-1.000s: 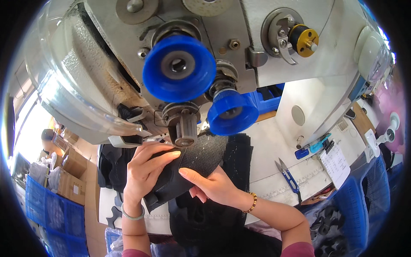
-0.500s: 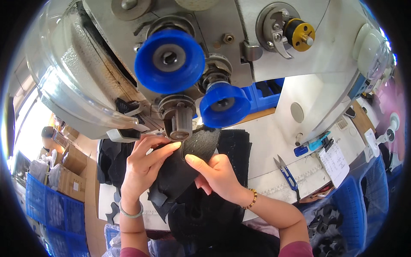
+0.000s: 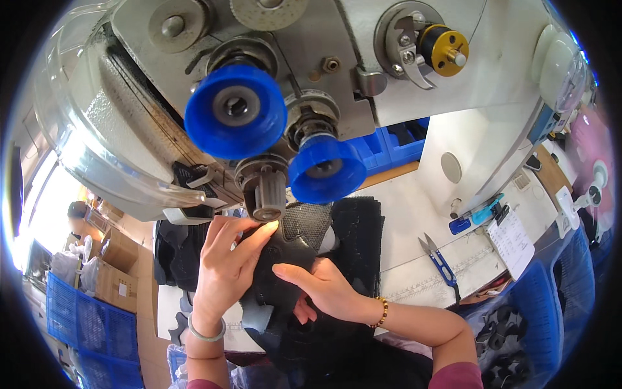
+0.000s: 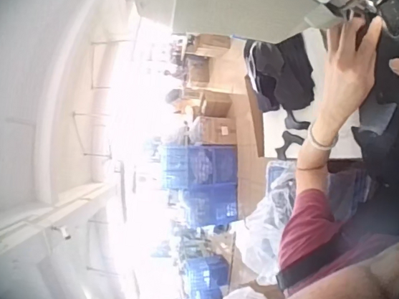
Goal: The person assembles shoe upper components by aligning fabric pieces by hand and stitching them together using a sewing machine.
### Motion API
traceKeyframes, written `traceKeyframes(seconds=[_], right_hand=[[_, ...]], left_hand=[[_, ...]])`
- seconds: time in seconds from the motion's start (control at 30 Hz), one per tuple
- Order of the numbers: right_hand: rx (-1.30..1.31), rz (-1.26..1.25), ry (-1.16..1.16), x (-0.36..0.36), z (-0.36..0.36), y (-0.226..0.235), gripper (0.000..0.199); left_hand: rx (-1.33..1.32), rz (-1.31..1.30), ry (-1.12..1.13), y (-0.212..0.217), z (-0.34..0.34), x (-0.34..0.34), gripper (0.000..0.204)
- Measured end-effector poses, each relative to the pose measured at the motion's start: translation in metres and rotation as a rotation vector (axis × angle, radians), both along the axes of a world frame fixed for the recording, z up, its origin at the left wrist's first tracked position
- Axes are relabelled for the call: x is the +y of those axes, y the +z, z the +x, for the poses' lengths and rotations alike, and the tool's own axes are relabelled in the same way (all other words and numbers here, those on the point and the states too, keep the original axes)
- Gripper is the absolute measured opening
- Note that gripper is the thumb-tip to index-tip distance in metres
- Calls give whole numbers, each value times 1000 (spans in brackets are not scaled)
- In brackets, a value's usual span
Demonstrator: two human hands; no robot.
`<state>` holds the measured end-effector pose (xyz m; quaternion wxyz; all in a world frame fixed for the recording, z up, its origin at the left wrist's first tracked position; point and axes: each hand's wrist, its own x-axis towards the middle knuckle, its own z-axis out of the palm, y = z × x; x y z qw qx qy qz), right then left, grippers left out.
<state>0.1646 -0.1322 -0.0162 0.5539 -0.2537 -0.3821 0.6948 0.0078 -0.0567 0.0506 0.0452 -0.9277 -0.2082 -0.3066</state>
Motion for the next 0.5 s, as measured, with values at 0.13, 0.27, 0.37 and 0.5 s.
traceKeyframes(seconds=[0.13,0.27,0.37,0.5], right_hand=[[0,5,-8,-3,-1,1,32],[-87,-46,-84,-7,-7,3,34],[-91,-82,-165,-10,-11,6,36],[-142,-126,-273,-8,-16,6,37]], left_hand=[[-18,-6,16,2,0,-5,39],[-34,13,49,0,2,-8,40],[-51,55,85,-5,7,-13,42],[-48,182,142,-10,12,-18,45]])
